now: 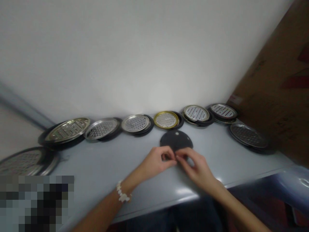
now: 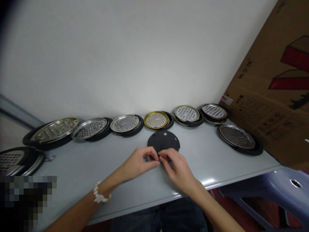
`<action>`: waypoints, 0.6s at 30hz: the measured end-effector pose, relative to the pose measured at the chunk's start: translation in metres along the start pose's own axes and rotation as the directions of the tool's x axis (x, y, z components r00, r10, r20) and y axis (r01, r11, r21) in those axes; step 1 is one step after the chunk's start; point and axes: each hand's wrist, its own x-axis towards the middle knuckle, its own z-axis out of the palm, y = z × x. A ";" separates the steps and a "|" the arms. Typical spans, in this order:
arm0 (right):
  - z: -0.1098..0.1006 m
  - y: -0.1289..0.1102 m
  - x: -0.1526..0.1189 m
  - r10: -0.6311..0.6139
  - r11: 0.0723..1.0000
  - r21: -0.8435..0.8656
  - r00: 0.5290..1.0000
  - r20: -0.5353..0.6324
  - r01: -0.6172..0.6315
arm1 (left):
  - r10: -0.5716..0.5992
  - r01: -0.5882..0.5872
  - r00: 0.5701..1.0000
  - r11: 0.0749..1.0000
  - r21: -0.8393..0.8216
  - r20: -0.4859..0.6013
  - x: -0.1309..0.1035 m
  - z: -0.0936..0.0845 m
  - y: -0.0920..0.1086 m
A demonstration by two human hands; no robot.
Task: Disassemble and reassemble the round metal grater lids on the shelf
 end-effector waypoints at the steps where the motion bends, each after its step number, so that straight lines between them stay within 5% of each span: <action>1: 0.001 -0.001 0.001 -0.015 1.000 -0.002 1.000 0.010 0.015 | -0.020 0.022 1.000 0.997 -0.079 0.024 0.000 0.001 0.000; 7: 0.003 -0.010 0.004 -0.046 0.999 0.011 0.999 0.007 0.046 | -0.073 0.085 0.996 0.921 -0.380 0.046 0.000 0.005 -0.002; 18: 0.010 -0.013 -0.006 0.009 1.000 -0.014 1.000 0.014 -0.009 | -0.097 0.081 0.994 0.953 -0.292 -0.043 0.001 0.006 -0.003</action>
